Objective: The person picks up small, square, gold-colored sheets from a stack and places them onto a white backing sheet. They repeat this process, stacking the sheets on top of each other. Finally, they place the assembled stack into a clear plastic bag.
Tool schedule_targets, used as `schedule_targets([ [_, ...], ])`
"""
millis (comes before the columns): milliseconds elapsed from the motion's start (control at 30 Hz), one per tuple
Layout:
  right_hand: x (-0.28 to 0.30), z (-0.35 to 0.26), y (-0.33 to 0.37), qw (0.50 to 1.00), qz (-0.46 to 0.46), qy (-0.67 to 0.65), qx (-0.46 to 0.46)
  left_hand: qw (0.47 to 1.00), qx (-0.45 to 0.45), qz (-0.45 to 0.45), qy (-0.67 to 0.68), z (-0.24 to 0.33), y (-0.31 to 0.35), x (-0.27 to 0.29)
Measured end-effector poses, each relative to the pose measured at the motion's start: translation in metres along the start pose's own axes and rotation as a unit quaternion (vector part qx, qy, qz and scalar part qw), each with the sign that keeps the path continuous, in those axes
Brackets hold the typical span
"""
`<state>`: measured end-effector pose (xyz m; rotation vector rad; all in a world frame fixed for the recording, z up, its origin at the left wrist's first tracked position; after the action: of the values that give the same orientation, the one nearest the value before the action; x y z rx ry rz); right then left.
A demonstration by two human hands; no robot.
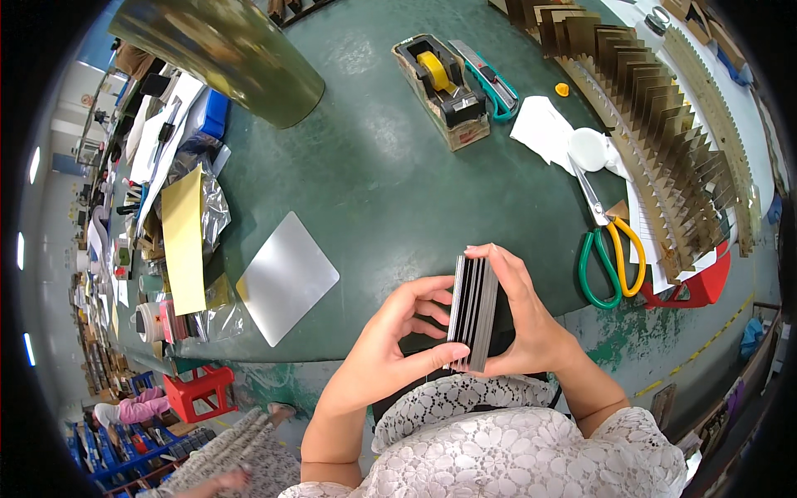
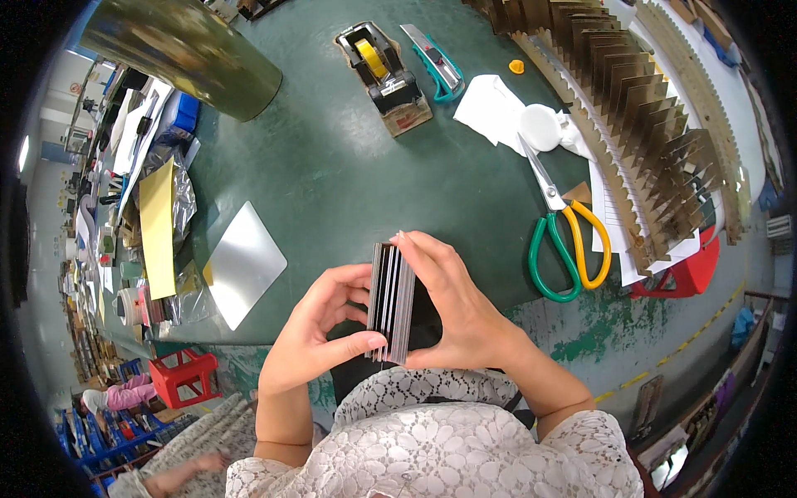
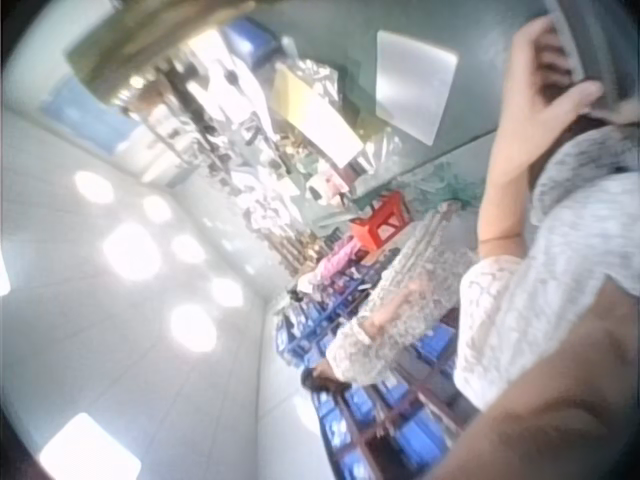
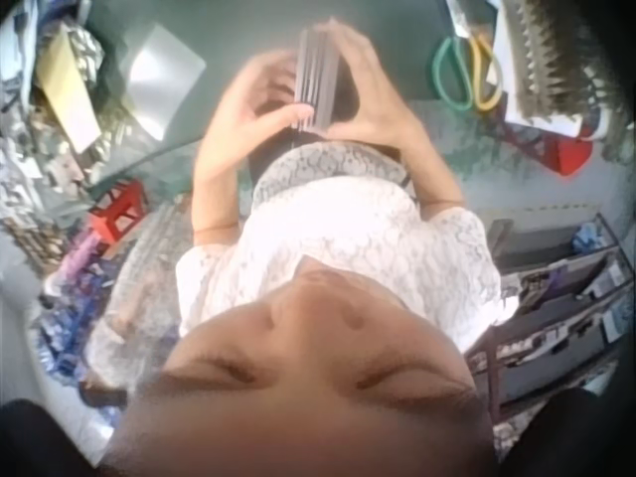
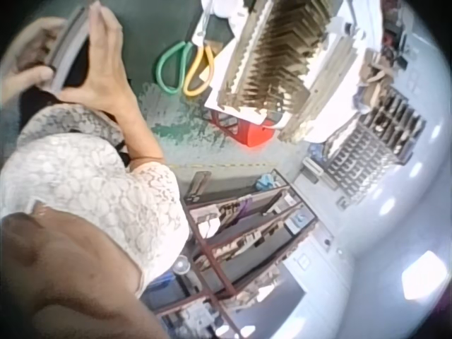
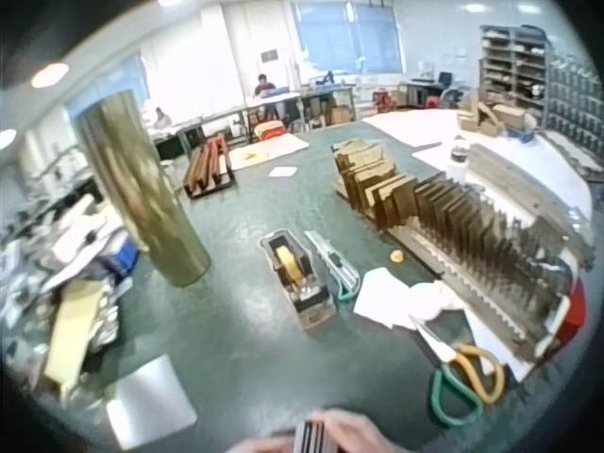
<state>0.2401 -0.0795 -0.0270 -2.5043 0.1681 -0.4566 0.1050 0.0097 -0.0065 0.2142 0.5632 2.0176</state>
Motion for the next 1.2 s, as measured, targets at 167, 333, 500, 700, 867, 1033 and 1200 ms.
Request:
schedule_targets([
  [167,0.0,-0.001,-0.001,1.0,0.001,0.005,0.006,0.999,0.023,-0.012,0.047,-0.007,0.0,0.001],
  [333,0.0,-0.002,-0.002,1.0,-0.01,0.008,0.0,0.999,0.029,-0.02,0.036,-0.002,0.0,-0.001],
  [500,-0.001,0.0,0.001,1.0,0.005,0.004,0.003,0.997,0.043,-0.019,0.063,-0.007,-0.002,0.002],
  [700,-0.001,0.0,-0.001,1.0,-0.01,0.012,-0.003,0.999,0.033,-0.001,0.034,-0.006,-0.003,-0.002],
  [867,-0.001,-0.001,-0.002,1.0,-0.001,0.014,0.006,0.998,0.022,0.018,0.05,-0.006,-0.003,-0.001],
  [1033,-0.001,-0.001,0.0,1.0,-0.005,0.022,-0.001,0.993,-0.033,0.103,0.046,0.002,0.005,0.006],
  [1200,-0.001,-0.001,-0.001,0.999,-0.009,0.031,-0.004,0.969,-0.1,0.158,-0.159,0.024,0.016,-0.001],
])
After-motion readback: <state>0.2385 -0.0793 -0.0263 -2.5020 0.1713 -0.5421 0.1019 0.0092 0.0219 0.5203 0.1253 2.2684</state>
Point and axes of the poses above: each hand's wrist, its own y-axis away from the middle knuckle, its own x-axis out of the back of the hand, z = x × y, the point moved 7 cm from there along -y, towards the middle knuckle, and after that the axes turned 13 degrees about x, right-handed, at the moved point
